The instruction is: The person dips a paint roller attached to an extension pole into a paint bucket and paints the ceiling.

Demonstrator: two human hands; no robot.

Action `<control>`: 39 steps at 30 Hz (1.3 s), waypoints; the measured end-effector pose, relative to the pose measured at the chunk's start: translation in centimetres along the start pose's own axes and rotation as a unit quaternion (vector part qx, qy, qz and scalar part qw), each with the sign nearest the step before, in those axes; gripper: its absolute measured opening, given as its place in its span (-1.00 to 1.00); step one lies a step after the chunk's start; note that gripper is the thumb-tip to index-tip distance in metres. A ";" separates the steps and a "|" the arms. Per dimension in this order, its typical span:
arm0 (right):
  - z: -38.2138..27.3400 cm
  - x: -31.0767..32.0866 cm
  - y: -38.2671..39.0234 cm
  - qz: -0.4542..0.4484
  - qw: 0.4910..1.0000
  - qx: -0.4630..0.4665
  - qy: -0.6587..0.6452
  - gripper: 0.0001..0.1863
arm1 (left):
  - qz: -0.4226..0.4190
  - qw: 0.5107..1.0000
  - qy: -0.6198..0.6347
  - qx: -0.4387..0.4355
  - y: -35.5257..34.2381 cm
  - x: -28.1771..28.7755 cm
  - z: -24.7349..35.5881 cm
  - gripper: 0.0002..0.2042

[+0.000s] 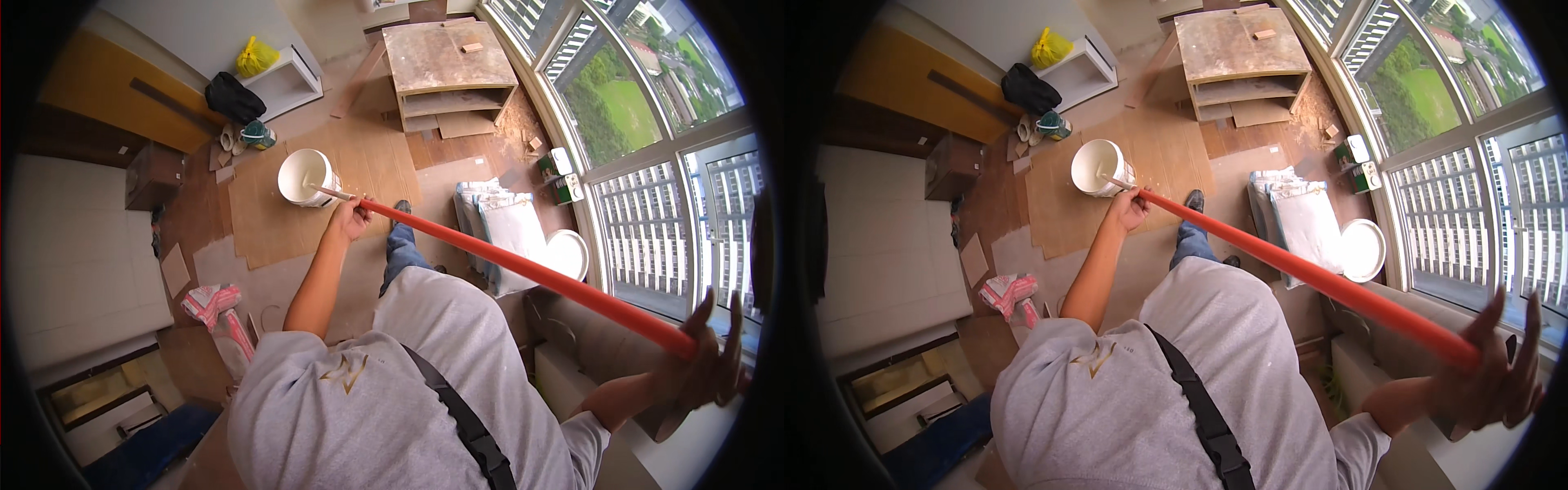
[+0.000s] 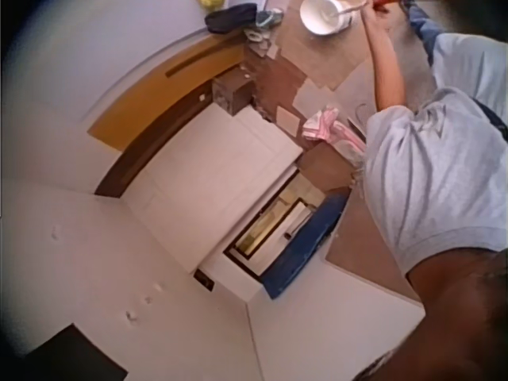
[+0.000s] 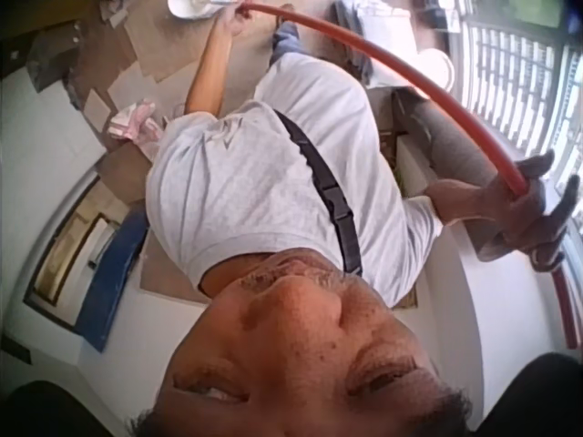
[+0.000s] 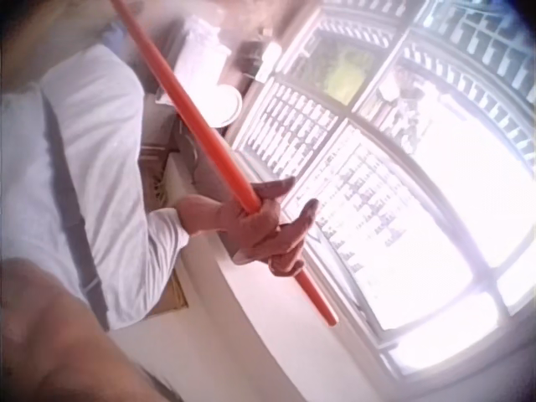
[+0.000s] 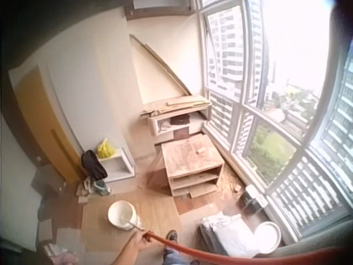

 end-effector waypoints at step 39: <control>15.8 5.0 12.7 -0.006 0.993 -0.014 0.114 -0.52 | -0.193 0.971 0.065 0.122 12.9 -1.5 -10.9 -0.89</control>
Point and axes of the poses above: each hand's wrist, its own y-axis away from the middle knuckle, its own x-axis out of the back of the hand, z = x × y, the point moved 7 cm from there along -y, towards the middle knuckle, and after that the axes turned 10 degrees about y, right-handed, at the moved point
